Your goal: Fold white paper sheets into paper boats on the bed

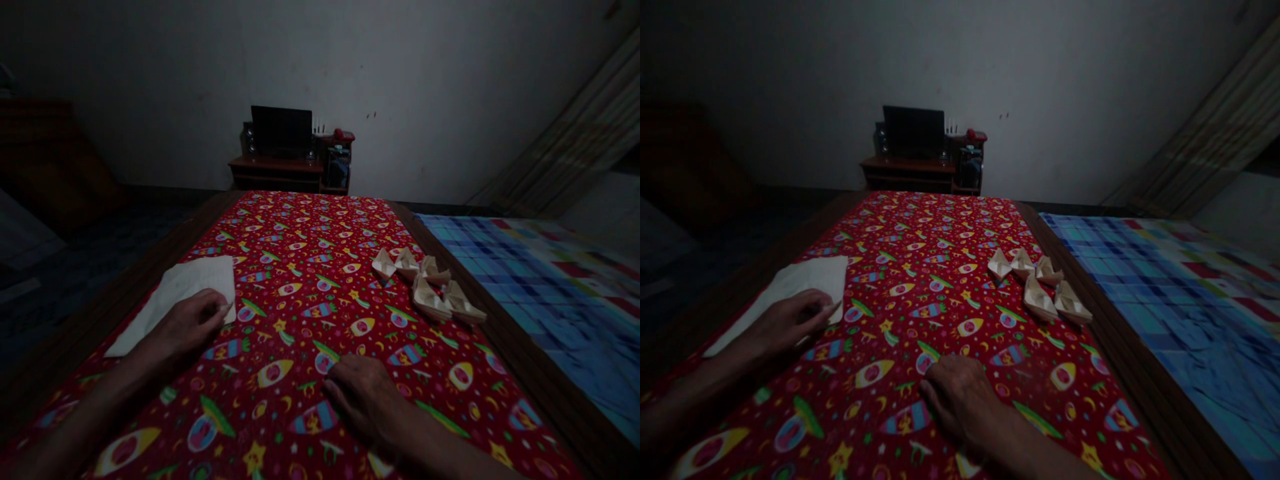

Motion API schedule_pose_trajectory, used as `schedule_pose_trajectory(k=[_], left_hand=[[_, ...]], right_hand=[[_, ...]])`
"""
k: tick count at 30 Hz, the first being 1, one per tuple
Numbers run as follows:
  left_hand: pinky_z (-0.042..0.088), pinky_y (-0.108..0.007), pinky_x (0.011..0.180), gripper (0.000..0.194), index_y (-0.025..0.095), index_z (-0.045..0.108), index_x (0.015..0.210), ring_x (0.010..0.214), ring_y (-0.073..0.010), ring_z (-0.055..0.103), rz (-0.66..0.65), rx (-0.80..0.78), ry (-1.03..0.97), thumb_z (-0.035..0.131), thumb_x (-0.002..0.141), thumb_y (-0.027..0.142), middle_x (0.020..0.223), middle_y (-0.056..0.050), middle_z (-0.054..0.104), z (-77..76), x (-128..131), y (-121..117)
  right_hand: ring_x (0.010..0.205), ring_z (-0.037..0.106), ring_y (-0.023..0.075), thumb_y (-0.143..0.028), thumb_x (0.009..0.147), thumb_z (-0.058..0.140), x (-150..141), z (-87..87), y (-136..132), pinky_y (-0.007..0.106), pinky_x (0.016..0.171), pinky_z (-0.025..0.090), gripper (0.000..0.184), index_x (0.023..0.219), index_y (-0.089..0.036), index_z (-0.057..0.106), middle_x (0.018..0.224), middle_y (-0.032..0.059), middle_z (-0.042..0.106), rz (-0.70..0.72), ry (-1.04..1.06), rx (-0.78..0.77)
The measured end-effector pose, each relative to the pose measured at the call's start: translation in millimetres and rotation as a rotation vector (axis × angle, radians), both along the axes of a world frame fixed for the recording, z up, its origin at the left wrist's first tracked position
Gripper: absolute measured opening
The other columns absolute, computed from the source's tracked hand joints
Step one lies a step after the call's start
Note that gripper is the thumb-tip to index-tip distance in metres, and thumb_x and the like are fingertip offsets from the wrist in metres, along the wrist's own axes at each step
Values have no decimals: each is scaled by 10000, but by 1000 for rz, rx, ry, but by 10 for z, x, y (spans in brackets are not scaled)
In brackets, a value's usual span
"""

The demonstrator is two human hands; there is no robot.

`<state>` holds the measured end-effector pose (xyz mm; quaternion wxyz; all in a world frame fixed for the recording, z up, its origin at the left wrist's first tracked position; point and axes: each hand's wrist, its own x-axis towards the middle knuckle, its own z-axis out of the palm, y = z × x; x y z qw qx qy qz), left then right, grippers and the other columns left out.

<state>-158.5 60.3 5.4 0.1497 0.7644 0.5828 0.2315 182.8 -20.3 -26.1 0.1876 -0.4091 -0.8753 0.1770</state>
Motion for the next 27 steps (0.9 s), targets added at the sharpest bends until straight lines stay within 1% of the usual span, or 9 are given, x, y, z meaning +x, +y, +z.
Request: schedule_pose_trajectory(k=[2, 4, 7, 9, 12, 15, 18, 23, 27], left_hand=[[430, -281, 706, 278, 192, 556, 801, 748, -175, 562, -120, -14, 58, 396, 857, 412, 822, -39, 606, 16, 121, -85], [419, -280, 720, 255, 200, 555, 828, 767, -173, 557, -167, -35, 109, 389, 873, 388, 839, -35, 602, 10, 220, -146], [413, -265, 709, 261, 203, 566, 812, 765, -166, 553, -179, -90, 127, 408, 873, 401, 842, -24, 598, -1, 282, -161], [415, -256, 698, 257, 193, 568, 793, 756, -162, 556, -176, -134, 110, 459, 851, 419, 833, -19, 596, 12, 260, -135], [425, -250, 697, 229, 179, 580, 839, 768, -163, 563, -160, -175, 88, 542, 799, 401, 865, -21, 600, 44, 182, -103], [432, -262, 752, 231, 177, 581, 910, 838, -177, 561, -191, -138, 107, 575, 777, 366, 939, -36, 592, 38, 119, -113], [424, -281, 812, 227, 191, 568, 965, 917, -190, 542, -251, -81, 154, 545, 809, 353, 997, -48, 571, -21, 99, -137], [413, -292, 860, 221, 212, 554, 1030, 968, -191, 536, -261, -38, 170, 486, 841, 304, 1046, -46, 570, -121, 92, -154], [412, -297, 881, 255, 215, 536, 1091, 999, -197, 533, -255, 5, 197, 462, 867, 312, 1077, -54, 568, -47, 165, -228]], right_hand=[[664, 475, 114, -279, 944, 397, -1, -12, 8, 250, 629, 308, 211, 805, -192, 530, 757, 6, 571, 1, 3, -3], [661, 476, 115, -271, 943, 400, 2, -27, 17, 249, 622, 307, 208, 804, -189, 532, 754, 9, 569, 9, 10, -6], [658, 476, 118, -265, 940, 404, 10, -49, 29, 251, 614, 306, 213, 789, -183, 529, 741, 17, 562, 20, 27, -1], [649, 474, 118, -268, 940, 402, 14, -58, 37, 251, 611, 305, 217, 783, -180, 525, 730, 19, 558, 24, 43, 4], [637, 468, 118, -265, 936, 408, 10, -56, 43, 253, 602, 298, 222, 767, -179, 524, 715, 18, 553, 18, 42, 15], [627, 460, 115, -256, 932, 412, 4, -38, 41, 255, 594, 292, 232, 747, -177, 528, 704, 17, 546, 13, 38, 18], [626, 460, 111, -258, 936, 412, 7, -26, 36, 251, 590, 296, 231, 758, -175, 535, 710, 16, 545, 20, 55, 2], [632, 466, 114, -262, 940, 409, 18, -38, 36, 255, 600, 306, 233, 764, -175, 534, 714, 19, 547, 22, 55, -2], [623, 470, 114, -255, 939, 401, 5, -20, 39, 255, 592, 306, 245, 749, -171, 531, 706, 23, 550, 28, 41, 8]])
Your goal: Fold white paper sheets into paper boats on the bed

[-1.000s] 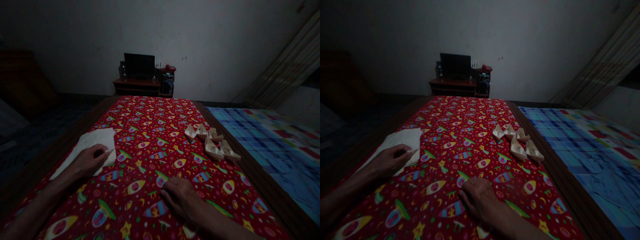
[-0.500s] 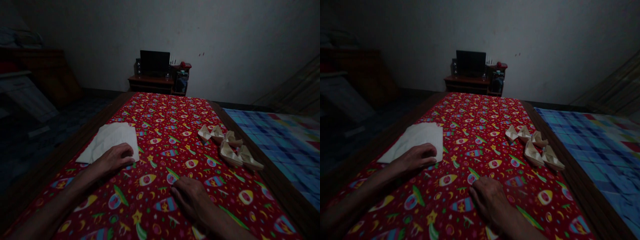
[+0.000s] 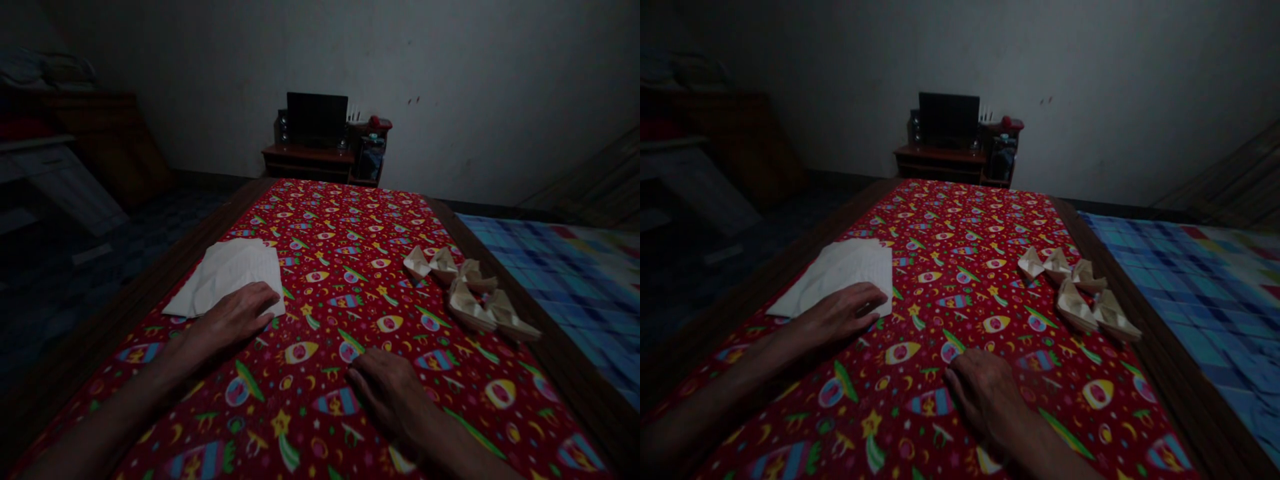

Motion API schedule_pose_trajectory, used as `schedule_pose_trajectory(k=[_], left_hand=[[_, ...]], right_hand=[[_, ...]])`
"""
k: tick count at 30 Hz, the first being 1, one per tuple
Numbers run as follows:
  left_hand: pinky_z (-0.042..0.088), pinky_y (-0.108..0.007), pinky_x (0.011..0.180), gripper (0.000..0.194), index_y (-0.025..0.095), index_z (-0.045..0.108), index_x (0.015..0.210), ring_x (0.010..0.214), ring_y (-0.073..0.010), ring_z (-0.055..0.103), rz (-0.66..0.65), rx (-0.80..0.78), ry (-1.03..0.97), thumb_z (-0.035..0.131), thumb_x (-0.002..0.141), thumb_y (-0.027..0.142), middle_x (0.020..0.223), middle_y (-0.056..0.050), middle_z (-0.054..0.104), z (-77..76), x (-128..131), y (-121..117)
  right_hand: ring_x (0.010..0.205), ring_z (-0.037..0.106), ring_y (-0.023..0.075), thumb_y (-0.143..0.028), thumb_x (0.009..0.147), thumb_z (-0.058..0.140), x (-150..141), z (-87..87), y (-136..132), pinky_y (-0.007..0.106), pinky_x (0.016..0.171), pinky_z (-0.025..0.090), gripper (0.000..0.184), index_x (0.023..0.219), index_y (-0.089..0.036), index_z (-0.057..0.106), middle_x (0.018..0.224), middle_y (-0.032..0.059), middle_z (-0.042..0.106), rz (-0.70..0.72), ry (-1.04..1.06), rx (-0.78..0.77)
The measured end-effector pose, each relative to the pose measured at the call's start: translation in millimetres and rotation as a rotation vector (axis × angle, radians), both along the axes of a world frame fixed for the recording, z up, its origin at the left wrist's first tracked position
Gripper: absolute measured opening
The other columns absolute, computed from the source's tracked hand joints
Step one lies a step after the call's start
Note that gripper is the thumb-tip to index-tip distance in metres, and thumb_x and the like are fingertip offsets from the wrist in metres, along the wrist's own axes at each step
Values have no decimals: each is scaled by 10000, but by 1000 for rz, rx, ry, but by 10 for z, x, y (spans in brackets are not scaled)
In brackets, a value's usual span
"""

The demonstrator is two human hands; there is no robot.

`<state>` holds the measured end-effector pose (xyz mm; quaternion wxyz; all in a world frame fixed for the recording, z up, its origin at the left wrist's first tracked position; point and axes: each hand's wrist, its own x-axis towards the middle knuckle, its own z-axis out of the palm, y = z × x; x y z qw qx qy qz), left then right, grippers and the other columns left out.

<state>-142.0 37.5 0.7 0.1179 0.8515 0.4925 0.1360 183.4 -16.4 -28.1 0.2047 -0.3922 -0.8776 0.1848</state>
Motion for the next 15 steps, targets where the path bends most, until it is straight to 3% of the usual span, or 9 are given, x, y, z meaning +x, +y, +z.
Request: schedule_pose_trajectory(k=[6, 10, 15], left_hand=[[442, -310, 784, 242, 206, 581, 1005, 909, -210, 547, 70, 37, 102, 450, 895, 377, 968, -61, 580, 144, 281, -118], [435, -310, 798, 277, 209, 584, 1026, 914, -203, 552, 74, 48, 32, 406, 920, 393, 966, -56, 587, 83, 291, -91], [438, -285, 799, 293, 206, 611, 994, 900, -188, 572, 67, -43, -133, 485, 873, 442, 971, -41, 612, 8, 169, 0]], right_hand=[[620, 479, 117, -244, 934, 406, -10, 30, -6, 252, 584, 305, 238, 752, -172, 540, 702, 27, 563, 1, 13, 14], [624, 482, 117, -247, 933, 412, 4, 16, -5, 248, 585, 301, 227, 762, -172, 539, 701, 24, 565, 6, 11, 4], [617, 476, 114, -255, 938, 403, 10, 9, -10, 246, 580, 293, 239, 759, -175, 539, 702, 22, 563, 7, 1, 10]])
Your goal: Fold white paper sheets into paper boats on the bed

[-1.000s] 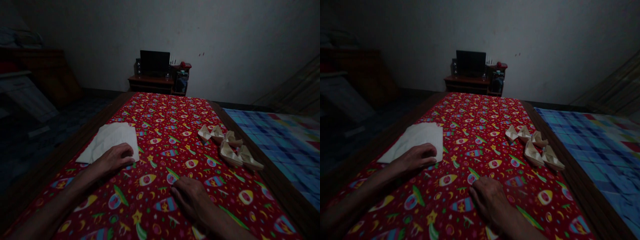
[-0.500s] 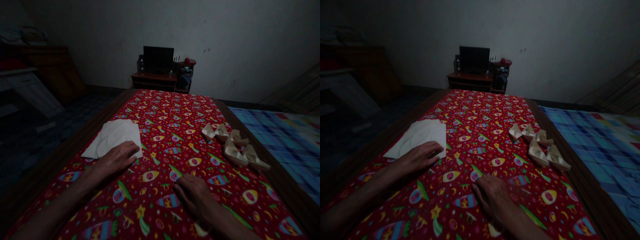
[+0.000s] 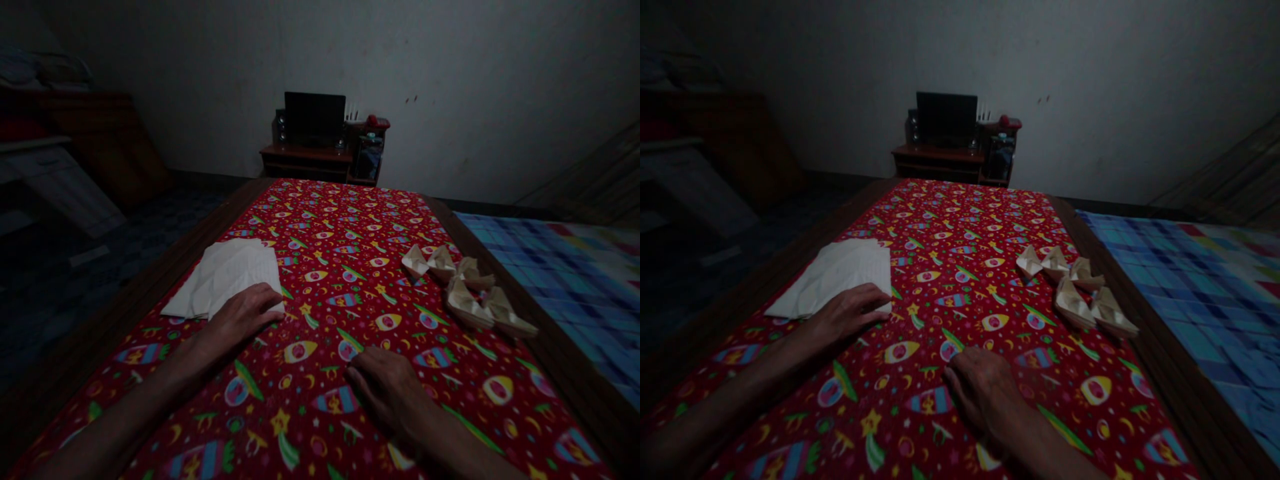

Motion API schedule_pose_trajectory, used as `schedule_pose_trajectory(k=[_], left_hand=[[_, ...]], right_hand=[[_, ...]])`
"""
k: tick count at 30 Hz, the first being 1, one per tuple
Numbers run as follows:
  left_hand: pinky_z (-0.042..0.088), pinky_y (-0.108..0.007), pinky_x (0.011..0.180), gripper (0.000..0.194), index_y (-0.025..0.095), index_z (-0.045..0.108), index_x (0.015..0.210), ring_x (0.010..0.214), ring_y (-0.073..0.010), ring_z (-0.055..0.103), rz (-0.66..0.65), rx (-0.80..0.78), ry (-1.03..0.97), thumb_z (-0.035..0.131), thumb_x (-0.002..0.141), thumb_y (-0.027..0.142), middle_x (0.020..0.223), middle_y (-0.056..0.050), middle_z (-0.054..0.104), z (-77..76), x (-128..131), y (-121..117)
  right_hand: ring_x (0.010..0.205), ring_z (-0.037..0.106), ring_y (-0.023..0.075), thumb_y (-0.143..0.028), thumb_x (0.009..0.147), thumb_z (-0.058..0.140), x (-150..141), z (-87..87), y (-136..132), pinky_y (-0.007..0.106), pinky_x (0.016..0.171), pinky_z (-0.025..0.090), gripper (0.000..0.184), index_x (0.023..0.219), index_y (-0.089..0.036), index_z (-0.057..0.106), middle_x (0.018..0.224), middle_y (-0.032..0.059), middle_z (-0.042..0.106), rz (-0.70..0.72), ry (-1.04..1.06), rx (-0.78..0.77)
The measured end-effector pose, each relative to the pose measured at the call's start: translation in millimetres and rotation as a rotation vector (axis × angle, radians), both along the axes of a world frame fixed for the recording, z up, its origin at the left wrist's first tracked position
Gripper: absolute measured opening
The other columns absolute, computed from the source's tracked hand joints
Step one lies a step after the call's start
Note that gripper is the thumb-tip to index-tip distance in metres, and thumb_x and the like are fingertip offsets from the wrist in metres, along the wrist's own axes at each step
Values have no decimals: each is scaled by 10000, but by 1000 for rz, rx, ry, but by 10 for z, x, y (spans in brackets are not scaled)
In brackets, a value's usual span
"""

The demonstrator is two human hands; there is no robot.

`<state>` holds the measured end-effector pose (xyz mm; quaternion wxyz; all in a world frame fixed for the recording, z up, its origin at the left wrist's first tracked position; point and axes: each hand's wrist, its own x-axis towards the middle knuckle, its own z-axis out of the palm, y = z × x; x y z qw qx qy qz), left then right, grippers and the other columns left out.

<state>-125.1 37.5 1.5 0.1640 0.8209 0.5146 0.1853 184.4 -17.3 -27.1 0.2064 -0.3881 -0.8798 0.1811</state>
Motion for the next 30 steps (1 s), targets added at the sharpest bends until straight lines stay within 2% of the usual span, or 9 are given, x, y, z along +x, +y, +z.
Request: schedule_pose_trajectory(k=[10, 15, 18, 21, 26, 28, 30], left_hand=[[450, -291, 801, 302, 200, 639, 947, 876, -191, 598, 37, -51, -42, 487, 866, 448, 947, -47, 649, 8, 6, 67], [444, -275, 735, 236, 182, 592, 810, 789, -175, 583, 33, 28, 38, 448, 880, 354, 853, -45, 613, -60, 17, 50], [440, -277, 723, 230, 179, 562, 793, 782, -176, 577, 81, 82, 57, 415, 885, 331, 833, -48, 600, -63, 48, 19], [440, -286, 694, 256, 186, 557, 798, 762, -183, 581, 187, 140, 63, 398, 885, 367, 824, -51, 610, -14, 28, 24], [451, -302, 677, 275, 184, 577, 783, 723, -193, 597, 357, 274, 30, 426, 846, 404, 818, -56, 638, 133, -161, 100], [453, -299, 680, 313, 183, 578, 792, 718, -190, 600, 354, 325, 23, 416, 852, 443, 815, -51, 640, 224, -198, 82], [452, -290, 704, 341, 184, 573, 821, 772, -191, 603, 259, 363, 24, 384, 883, 462, 844, -50, 639, 330, -155, 7]], right_hand=[[614, 476, 113, -250, 936, 402, -11, 8, 8, 246, 579, 303, 244, 758, -174, 549, 695, 24, 566, -1, 5, 26], [624, 484, 116, -248, 935, 397, -12, 20, 10, 246, 589, 312, 245, 758, -170, 548, 701, 30, 567, 2, -11, 18], [633, 490, 119, -249, 933, 396, -13, 26, 13, 246, 594, 318, 237, 776, -168, 554, 711, 33, 570, 7, -6, 19], [650, 496, 123, -250, 936, 392, -13, 26, 17, 246, 601, 321, 231, 797, -167, 557, 721, 33, 571, 8, -10, 6], [652, 497, 119, -256, 937, 402, -12, 2, 16, 245, 606, 326, 221, 793, -173, 547, 726, 26, 575, -2, -6, 18], [647, 499, 120, -254, 933, 413, -15, -9, 10, 244, 602, 335, 211, 789, -177, 546, 725, 24, 578, -10, -6, 26], [636, 505, 122, -257, 929, 422, -18, -15, 6, 241, 594, 353, 209, 778, -181, 546, 713, 21, 578, -19, 1, 31]])
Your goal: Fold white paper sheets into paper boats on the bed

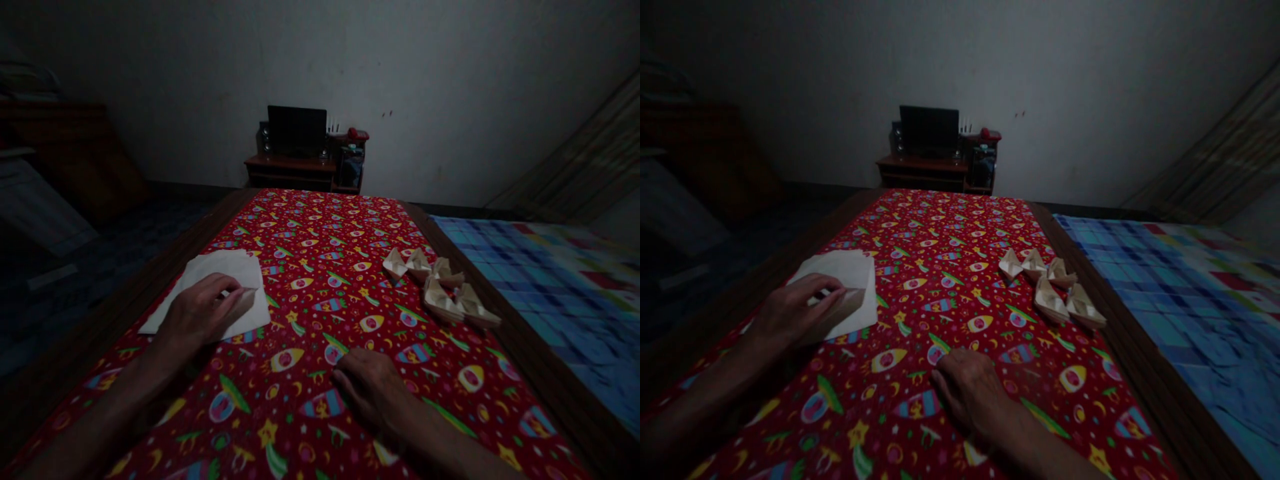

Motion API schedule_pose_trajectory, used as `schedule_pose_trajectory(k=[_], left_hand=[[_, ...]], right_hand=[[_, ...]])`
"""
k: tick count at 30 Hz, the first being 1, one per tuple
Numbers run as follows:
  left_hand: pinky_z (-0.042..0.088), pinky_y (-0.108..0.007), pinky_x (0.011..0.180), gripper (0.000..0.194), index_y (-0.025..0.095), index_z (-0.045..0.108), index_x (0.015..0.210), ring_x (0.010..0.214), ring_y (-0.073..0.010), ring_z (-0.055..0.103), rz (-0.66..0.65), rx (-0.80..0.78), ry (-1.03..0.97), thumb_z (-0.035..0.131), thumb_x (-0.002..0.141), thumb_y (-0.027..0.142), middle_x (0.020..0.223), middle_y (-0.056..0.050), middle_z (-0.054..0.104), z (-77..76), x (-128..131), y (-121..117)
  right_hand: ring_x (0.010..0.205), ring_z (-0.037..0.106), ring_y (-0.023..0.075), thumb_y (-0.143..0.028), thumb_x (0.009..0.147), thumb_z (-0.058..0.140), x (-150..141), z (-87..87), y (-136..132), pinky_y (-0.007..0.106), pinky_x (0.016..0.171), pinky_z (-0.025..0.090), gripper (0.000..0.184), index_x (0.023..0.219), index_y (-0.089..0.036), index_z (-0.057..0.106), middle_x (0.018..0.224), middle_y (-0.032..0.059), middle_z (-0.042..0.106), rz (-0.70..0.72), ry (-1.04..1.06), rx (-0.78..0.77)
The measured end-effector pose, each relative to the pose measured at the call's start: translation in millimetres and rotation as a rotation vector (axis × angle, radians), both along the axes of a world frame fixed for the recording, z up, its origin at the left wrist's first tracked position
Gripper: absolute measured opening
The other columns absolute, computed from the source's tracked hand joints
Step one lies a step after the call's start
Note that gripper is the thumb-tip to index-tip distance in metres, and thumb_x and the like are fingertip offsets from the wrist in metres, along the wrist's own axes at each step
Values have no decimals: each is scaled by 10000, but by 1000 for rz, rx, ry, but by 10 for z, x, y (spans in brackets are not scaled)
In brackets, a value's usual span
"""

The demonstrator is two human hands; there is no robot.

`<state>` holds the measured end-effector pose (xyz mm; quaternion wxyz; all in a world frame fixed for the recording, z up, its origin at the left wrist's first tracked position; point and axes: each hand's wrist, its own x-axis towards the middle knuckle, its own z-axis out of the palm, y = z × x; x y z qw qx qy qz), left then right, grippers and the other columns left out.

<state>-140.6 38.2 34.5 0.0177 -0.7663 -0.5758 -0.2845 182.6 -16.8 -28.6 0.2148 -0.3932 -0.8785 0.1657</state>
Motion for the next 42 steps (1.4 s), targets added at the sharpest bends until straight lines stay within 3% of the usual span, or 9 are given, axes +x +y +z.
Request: schedule_pose_trajectory(k=[4, 9, 12, 15, 23, 27, 31, 37, 42], left_hand=[[437, -292, 736, 285, 182, 554, 895, 828, -177, 586, -211, 5, 161, 336, 954, 355, 907, -50, 623, 161, 342, -267], [433, -305, 660, 214, 177, 528, 804, 737, -183, 571, -409, -19, 343, 371, 944, 217, 811, -38, 601, 85, 946, -548], [443, -305, 635, 132, 174, 519, 833, 720, -187, 568, -512, -33, 365, 418, 919, 174, 827, -37, 603, -31, 1205, -631], [467, -310, 668, 112, 178, 524, 918, 755, -188, 577, -587, -62, 302, 414, 916, 161, 867, -33, 611, -71, 1331, -677], [335, -421, 1068, 649, 218, 266, 1398, 1287, -237, 376, -666, -184, 136, 578, 837, 316, 1423, -95, 387, -166, 1084, -678], [337, -407, 1076, 593, 228, 361, 1365, 1296, -197, 385, -654, -163, 138, 464, 803, 67, 1406, -71, 432, -434, 941, -502], [447, -368, 982, 430, 189, 560, 1186, 1177, -189, 526, -668, -126, 123, 433, 800, 48, 1244, -78, 597, -603, 891, -378], [453, -375, 978, 360, 169, 578, 1152, 1202, -204, 511, -706, -95, 90, 469, 816, 103, 1241, -92, 600, -588, 912, -445], [484, -374, 928, 316, 159, 587, 1139, 1140, -218, 564, -750, -78, 91, 453, 854, 147, 1187, -108, 634, -590, 905, -457]], right_hand=[[701, 564, 144, -241, 929, 424, -1, 4, 27, 250, 635, 447, 163, 973, -193, 574, 799, 46, 618, -13, 101, 67], [1084, 534, 231, -239, 909, 465, -6, -7, 122, 375, 844, 507, 497, 1385, -198, 330, 1232, 158, 528, -62, 146, 326], [1166, 485, 266, -239, 878, 516, -8, -33, 132, 428, 888, 494, 525, 1381, -216, 365, 1348, 174, 433, -49, 117, 377], [1061, 564, 208, -157, 874, 502, 35, -54, 98, 352, 839, 524, 351, 1203, -267, 557, 1206, 100, 572, 65, 168, 262], [1072, 600, 195, -137, 879, 467, 346, 49, 116, 372, 910, 503, 296, 1128, -220, 604, 1103, 102, 661, 173, 378, 176], [1074, 606, 190, -122, 876, 485, 391, 68, 119, 346, 883, 522, 292, 1129, -217, 596, 1111, 108, 663, 199, 387, 146], [1053, 616, 170, -128, 862, 496, 431, -14, 107, 322, 884, 514, 321, 1157, -226, 577, 1122, 95, 659, 203, 378, 165], [1229, 475, 246, -128, 761, 503, 475, 17, 138, 503, 1027, 335, 495, 1243, -228, 546, 1283, 110, 559, 173, -58, 158], [1168, 538, 235, -108, 718, 493, 481, -6, 182, 504, 1010, 344, 457, 1148, -207, 610, 1213, 115, 611, 172, -43, 104]])
